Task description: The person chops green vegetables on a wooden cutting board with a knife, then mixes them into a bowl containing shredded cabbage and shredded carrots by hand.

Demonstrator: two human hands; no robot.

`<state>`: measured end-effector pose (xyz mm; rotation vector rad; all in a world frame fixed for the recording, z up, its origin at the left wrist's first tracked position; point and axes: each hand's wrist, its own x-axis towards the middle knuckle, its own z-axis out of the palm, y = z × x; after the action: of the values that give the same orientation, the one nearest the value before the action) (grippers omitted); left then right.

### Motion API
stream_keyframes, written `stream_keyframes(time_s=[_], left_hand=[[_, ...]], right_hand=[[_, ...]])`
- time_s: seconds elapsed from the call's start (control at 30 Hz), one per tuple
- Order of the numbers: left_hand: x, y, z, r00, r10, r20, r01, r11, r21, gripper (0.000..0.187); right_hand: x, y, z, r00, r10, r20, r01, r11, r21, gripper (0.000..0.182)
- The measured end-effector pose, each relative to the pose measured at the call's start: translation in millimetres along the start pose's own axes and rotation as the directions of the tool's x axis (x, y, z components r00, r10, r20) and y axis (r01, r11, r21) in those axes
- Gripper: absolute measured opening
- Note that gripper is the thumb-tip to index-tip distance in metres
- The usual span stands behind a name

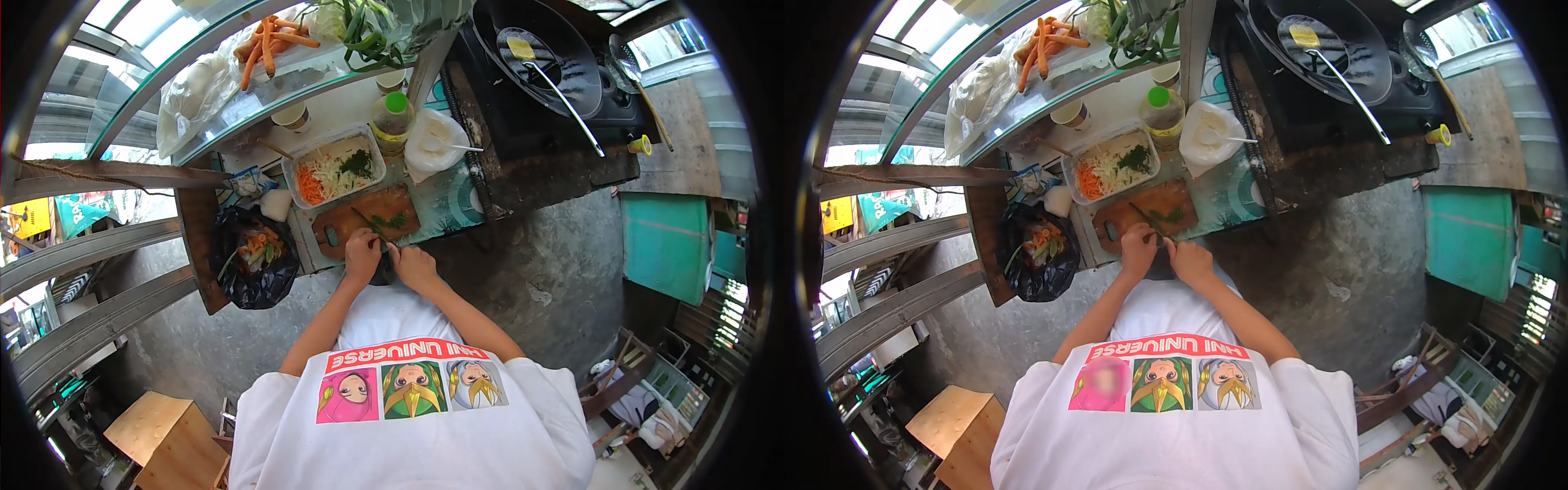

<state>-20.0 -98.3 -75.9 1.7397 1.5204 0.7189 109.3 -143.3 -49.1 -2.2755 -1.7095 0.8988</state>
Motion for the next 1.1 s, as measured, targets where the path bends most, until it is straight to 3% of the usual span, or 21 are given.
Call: stream_keyframes(time_s=[0.23, 0.63, 1.1], left_hand=[[0.9, 1.7, -2.4, 0.999, 0.049, -0.016, -0.048, 0.997, 0.052, 0.009], [-4.7, -2.8, -6.0, 1.000, -0.006, 0.007, 0.006, 0.999, -0.037, 0.010], [-4.6, -4.8, -8.4, 1.000, 0.018, 0.007, -0.018, 1.000, 0.016, 0.010]], right_hand=[[-4.0, -4.5, 4.7, 1.000, 0.025, -0.008, -0.025, 0.999, 0.023, 0.059], [-6.6, -6.3, 8.7, 0.999, 0.010, 0.034, -0.010, 1.000, 0.008, 0.058], [4.3, -15.5, 3.7, 0.992, 0.041, 0.121, -0.053, 0.994, 0.095, 0.059]])
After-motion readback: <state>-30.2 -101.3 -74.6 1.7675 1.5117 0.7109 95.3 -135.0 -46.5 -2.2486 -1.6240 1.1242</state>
